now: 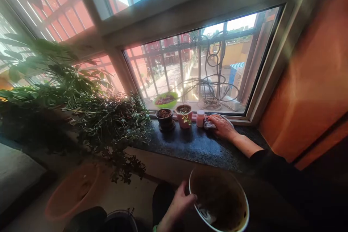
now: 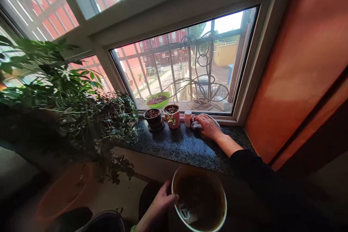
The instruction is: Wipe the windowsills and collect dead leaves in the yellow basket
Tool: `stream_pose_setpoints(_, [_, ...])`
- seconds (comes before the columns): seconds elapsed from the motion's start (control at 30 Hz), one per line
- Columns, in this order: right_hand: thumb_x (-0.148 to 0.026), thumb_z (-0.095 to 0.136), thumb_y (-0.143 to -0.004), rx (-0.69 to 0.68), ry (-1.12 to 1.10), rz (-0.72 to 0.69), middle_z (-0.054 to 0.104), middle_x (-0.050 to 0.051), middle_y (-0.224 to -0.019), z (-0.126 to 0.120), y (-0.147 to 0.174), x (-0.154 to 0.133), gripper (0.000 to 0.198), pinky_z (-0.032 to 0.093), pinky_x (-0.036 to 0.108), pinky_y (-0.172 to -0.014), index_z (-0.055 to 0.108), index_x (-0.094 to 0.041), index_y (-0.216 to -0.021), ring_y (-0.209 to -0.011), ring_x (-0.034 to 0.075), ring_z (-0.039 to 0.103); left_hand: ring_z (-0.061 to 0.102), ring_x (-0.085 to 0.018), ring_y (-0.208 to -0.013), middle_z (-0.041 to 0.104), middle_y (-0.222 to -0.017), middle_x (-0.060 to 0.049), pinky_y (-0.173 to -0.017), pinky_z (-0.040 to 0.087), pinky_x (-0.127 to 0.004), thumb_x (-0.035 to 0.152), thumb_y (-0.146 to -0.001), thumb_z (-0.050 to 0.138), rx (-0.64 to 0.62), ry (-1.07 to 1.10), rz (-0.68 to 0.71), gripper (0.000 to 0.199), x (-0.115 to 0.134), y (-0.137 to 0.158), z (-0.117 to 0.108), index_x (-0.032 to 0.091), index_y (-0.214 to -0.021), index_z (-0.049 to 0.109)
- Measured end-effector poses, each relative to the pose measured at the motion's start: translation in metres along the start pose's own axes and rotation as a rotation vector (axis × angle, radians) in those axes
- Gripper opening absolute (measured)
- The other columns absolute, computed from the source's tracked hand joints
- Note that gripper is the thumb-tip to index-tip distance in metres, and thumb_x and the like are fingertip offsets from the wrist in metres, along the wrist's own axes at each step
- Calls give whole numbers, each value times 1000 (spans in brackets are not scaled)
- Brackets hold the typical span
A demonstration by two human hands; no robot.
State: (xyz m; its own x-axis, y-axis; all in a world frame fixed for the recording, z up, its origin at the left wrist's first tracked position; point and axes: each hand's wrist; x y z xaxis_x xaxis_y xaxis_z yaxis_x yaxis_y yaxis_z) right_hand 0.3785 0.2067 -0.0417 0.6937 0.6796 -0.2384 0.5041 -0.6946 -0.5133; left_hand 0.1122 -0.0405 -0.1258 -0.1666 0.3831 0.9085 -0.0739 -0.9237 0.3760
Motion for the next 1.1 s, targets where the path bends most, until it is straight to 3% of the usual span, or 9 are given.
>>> stream_pose_setpoints(0.13, [-13,56,-74,-40,21,-19,69,13,-119,-1,-4,-1,38,46,44,-106,64,-17,-112,-117,29,59,62,-42,-121,75,-113,-15,-106,47,-46,25,-56,83,-21,1,25,55,1,1,-1,15,-109,73])
stream_pose_setpoints(0.2, [-16,58,-77,28,43,2,65,13,-122,-1,-1,-5,34,47,42,-104,65,-18,-110,-114,29,59,62,-40,-121,74,-116,-16,-108,45,-46,26,-58,83,-40,-9,30,56,2,3,-1,14,-112,72])
stream_pose_setpoints(0.3, [-28,64,-82,208,141,143,60,16,-125,0,5,-9,32,49,42,-98,68,-18,-112,-111,31,58,62,-39,-121,74,-119,-16,-108,44,-46,27,-60,82,-47,-25,15,59,3,5,-2,13,-116,70])
stream_pose_setpoints(0.37, [-32,67,-82,252,223,220,60,16,-122,1,7,-12,36,49,43,-96,68,-18,-114,-111,33,57,62,-39,-121,74,-119,-15,-109,44,-45,27,-61,82,-41,-39,-2,60,4,6,-2,14,-118,70])
stream_pose_setpoints(0.57, [-19,63,-81,125,217,171,69,12,-107,-1,0,-12,24,48,38,-90,68,-19,-104,-103,30,59,60,-40,-125,75,-119,-13,-109,45,-44,25,-60,82,-41,-50,6,59,11,5,0,15,-117,71])
stream_pose_setpoints(0.73, [-13,61,-77,59,133,28,71,13,-115,1,-11,-7,31,46,38,-100,66,-17,-108,-110,29,60,64,-40,-116,76,-112,-15,-101,49,-43,25,-58,80,-47,-36,-9,55,7,1,-1,13,-111,71])
stream_pose_setpoints(0.87, [-11,62,-75,-29,121,-5,72,12,-117,-2,-16,-4,35,46,38,-101,68,-17,-109,-113,28,61,64,-40,-116,76,-112,-17,-99,49,-44,25,-55,78,-42,-17,-1,57,1,-3,-1,13,-110,69])
stream_pose_setpoints(1.0, [-10,60,-76,-64,146,66,72,10,-118,-19,1,3,36,45,36,-101,67,-19,-109,-115,26,60,64,-39,-115,75,-113,-17,-100,49,-43,27,-56,80,-46,-31,19,60,1,-4,0,12,-112,68])
stream_pose_setpoints(1.1, [-10,58,-76,-7,230,251,72,10,-114,-37,28,14,33,47,37,-96,67,-19,-107,-111,28,60,65,-40,-113,76,-110,-18,-99,49,-44,29,-56,81,-60,-24,10,59,3,-4,0,12,-111,69])
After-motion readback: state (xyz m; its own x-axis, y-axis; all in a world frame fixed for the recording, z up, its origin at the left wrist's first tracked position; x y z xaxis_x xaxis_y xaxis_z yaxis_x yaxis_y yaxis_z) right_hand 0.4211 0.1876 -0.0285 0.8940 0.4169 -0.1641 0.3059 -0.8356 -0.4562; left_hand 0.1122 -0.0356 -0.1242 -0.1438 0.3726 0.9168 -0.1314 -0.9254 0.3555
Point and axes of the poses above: each hand's wrist, its own y-axis away from the middle knuckle, its own z-axis out of the palm, x = y × z
